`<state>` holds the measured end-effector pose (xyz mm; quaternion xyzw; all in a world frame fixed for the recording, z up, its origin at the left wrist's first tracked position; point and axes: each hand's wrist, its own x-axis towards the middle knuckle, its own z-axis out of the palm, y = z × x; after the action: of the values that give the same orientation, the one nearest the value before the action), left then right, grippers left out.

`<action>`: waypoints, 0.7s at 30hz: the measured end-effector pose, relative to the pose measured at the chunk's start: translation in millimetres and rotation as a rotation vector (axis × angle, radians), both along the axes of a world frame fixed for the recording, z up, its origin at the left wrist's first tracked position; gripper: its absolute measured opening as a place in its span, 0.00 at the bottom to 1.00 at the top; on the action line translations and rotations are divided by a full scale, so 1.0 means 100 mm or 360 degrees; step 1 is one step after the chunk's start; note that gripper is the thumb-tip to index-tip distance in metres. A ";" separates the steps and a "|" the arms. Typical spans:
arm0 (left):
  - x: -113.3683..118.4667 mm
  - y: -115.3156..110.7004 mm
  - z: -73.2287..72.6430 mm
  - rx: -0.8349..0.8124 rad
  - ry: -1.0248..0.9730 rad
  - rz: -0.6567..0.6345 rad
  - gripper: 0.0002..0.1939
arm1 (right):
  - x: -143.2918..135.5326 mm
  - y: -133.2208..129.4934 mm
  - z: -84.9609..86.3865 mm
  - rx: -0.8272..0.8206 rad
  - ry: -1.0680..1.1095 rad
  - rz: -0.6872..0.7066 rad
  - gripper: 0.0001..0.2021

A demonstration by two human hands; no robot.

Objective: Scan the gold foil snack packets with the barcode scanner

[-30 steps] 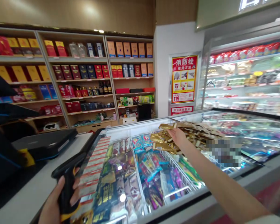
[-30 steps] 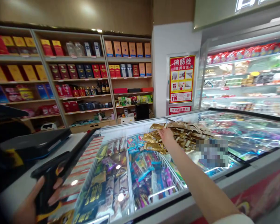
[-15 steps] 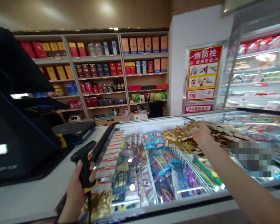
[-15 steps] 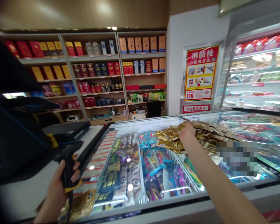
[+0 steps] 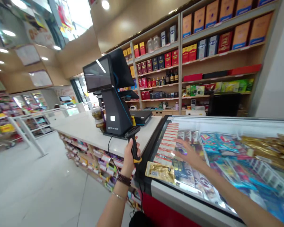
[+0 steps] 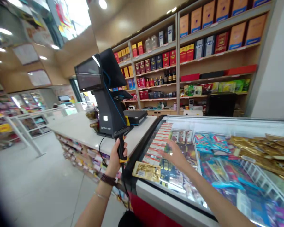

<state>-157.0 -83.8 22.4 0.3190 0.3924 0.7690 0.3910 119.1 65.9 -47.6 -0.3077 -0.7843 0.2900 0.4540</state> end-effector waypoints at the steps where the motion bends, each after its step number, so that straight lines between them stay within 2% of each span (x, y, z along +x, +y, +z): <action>1: -0.04 -0.04 0.00 -0.0008 0.0010 0.0022 0.42 | -0.17 -0.12 -0.05 0.0069 -0.0167 0.0142 0.39; 3: -0.10 -0.11 0.01 -0.0020 0.0015 0.0065 0.43 | -0.38 -0.27 -0.12 0.0186 -0.0463 0.0314 0.44; 4: -0.13 -0.14 0.01 -0.0022 0.0014 0.0086 0.43 | -0.42 -0.29 -0.14 0.0225 -0.0585 0.0310 0.43; 6: -0.17 -0.19 0.01 -0.0022 0.0009 0.0117 0.43 | -0.39 -0.22 -0.16 0.0242 -0.0725 0.0168 0.35; 9: -0.19 -0.21 -0.03 -0.0023 0.0004 0.0129 0.41 | -0.11 0.06 -0.10 0.0184 -0.0747 -0.0141 0.18; 12: -0.16 -0.18 -0.07 -0.0021 -0.0008 0.0110 0.40 | 0.34 0.36 0.03 0.0061 -0.0742 -0.0414 0.09; 13: -0.14 -0.16 -0.08 -0.0019 -0.0008 0.0098 0.40 | 0.49 0.43 0.08 0.0002 -0.0732 -0.0500 0.10; 16: -0.02 -0.07 -0.08 -0.0012 0.0007 0.0050 0.41 | 0.88 0.55 0.16 -0.0187 -0.0633 -0.0726 0.20; 19: 0.18 0.05 -0.05 0.0009 0.0033 -0.0049 0.41 | 1.09 0.56 0.15 -0.0316 -0.0391 -0.0857 0.25; 21: 0.36 0.14 0.00 0.0027 0.0063 -0.0135 0.39 | 1.15 0.53 0.10 -0.0400 -0.0073 -0.0859 0.25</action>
<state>-121.1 -69.4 21.9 0.3538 0.3797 0.7485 0.4128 233.8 119.3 -38.0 -0.5654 -0.6421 0.2465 0.4552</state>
